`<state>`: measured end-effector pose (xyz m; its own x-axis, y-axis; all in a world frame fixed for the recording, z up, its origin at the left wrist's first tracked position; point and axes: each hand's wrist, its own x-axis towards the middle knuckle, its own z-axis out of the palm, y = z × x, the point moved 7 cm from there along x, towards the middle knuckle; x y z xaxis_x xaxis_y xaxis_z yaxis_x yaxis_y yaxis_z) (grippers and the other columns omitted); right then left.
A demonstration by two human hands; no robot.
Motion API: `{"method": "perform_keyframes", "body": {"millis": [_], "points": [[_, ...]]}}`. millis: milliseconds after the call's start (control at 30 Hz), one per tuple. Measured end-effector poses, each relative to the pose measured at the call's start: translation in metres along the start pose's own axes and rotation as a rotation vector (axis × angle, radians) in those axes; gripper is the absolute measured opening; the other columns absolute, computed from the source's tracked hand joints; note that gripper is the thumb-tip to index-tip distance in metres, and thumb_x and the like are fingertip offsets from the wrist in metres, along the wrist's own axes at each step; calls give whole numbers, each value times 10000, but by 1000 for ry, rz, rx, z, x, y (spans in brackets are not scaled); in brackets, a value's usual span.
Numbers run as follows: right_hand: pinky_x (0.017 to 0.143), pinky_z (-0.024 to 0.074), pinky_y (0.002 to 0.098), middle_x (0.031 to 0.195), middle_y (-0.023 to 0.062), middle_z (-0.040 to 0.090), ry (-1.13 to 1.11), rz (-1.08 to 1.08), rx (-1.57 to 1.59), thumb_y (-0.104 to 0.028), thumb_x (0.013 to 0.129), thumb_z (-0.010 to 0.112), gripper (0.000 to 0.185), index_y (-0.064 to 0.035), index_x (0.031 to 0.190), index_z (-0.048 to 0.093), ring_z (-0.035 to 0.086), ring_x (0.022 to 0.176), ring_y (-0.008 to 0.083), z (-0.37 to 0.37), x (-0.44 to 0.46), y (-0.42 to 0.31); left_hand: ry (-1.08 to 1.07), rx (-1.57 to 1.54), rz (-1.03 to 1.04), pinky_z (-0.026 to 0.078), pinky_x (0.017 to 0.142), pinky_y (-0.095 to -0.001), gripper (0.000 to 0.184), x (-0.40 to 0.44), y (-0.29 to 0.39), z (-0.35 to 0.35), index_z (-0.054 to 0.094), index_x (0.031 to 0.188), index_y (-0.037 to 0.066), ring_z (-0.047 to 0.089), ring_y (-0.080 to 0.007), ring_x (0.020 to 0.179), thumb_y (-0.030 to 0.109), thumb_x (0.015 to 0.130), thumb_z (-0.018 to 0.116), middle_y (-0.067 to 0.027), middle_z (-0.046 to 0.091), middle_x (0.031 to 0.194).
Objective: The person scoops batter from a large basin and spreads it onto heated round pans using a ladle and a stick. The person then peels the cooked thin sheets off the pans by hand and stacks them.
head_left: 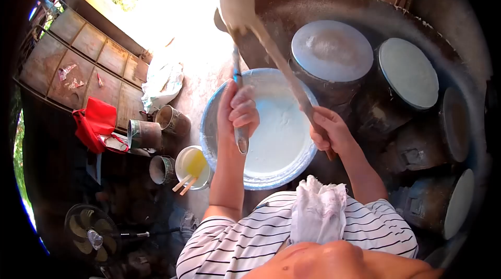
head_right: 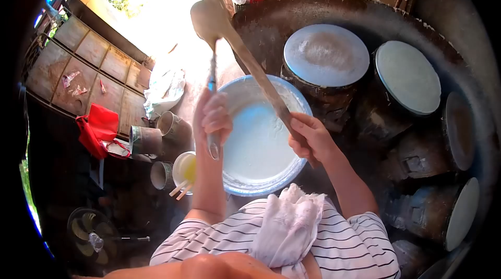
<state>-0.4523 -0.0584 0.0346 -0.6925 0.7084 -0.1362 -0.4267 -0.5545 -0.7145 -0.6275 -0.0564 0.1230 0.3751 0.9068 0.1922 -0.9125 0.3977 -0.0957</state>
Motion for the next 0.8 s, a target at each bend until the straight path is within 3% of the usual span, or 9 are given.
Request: {"method": "perform_keyframes", "body": {"millis": [100, 267, 433, 533, 600, 667, 733, 767, 800], "points": [[339, 265, 170, 550, -9, 447, 226, 101, -149, -147, 969, 432, 292, -24, 1215, 529, 337, 373, 33, -7, -42, 10, 337, -213, -129, 324, 303, -167, 321, -34, -12, -27, 390, 774, 79, 310, -38, 352, 297, 1009, 353, 47, 349, 570], [335, 271, 175, 540, -5, 447, 262, 3, 29, -152, 965, 436, 297, -35, 1224, 521, 333, 364, 38, -38, -73, 47, 449, 262, -157, 317, 345, -181, 336, -51, -10, -63, 417, 757, 81, 294, -27, 367, 290, 1013, 359, 56, 301, 562], [340, 278, 178, 582, 9, 457, 436, 36, 114, -205, 981, 421, 302, -78, 1239, 513, 337, 382, 45, -57, -95, 71, 503, -282, -353, 320, 359, -193, 337, 1, -42, -85, 399, 746, 62, 315, -31, 392, 270, 1009, 361, 44, 312, 563], [326, 281, 198, 525, 35, 470, 606, -223, 165, -271, 971, 432, 351, -62, 1238, 521, 346, 347, 64, -60, -172, 17, 353, -83, -479, 318, 350, -194, 381, 37, -115, -43, 399, 749, 60, 324, -38, 382, 323, 1015, 324, 33, 322, 541], [372, 360, 207, 631, 84, 571, 656, -540, -28, -264, 976, 431, 368, -50, 1268, 496, 432, 389, 78, -67, -229, -46, 267, -9, -641, 308, 343, -189, 363, 69, -183, -27, 400, 763, 65, 309, -40, 375, 334, 1004, 359, 36, 318, 525], [453, 374, 180, 703, 53, 578, 883, -812, -225, -235, 966, 481, 407, -65, 1336, 468, 447, 484, 40, -78, -279, -106, 202, -16, -882, 297, 337, -185, 350, 96, -267, -22, 400, 776, 71, 294, -42, 369, 346, 992, 394, 40, 313, 510], [450, 336, 175, 725, -1, 533, 1156, -953, -430, -172, 941, 536, 396, -35, 1312, 501, 401, 540, 12, -110, -319, -141, 182, -99, -1110, 287, 330, -181, 342, 116, -362, -28, 401, 790, 76, 279, -44, 362, 358, 981, 429, 43, 308, 494], [503, 390, 175, 788, 16, 574, 1158, -1014, -407, -154, 919, 572, 399, -47, 1299, 521, 478, 616, 24, -156, -326, -132, 194, -164, -1182, 282, 327, -179, 340, 126, -407, -29, 402, 797, 79, 272, -45, 358, 364, 976, 446, 44, 306, 486], [503, 390, 175, 788, 16, 574, 1185, -1036, -405, -154, 919, 572, 399, -47, 1299, 521, 478, 616, 24, -166, -351, -135, 278, -435, -1210, 334, 349, -183, 244, 136, -449, -24, 469, 930, 100, 340, -45, 396, 341, 961, 487, 30, 374, 549]]}}
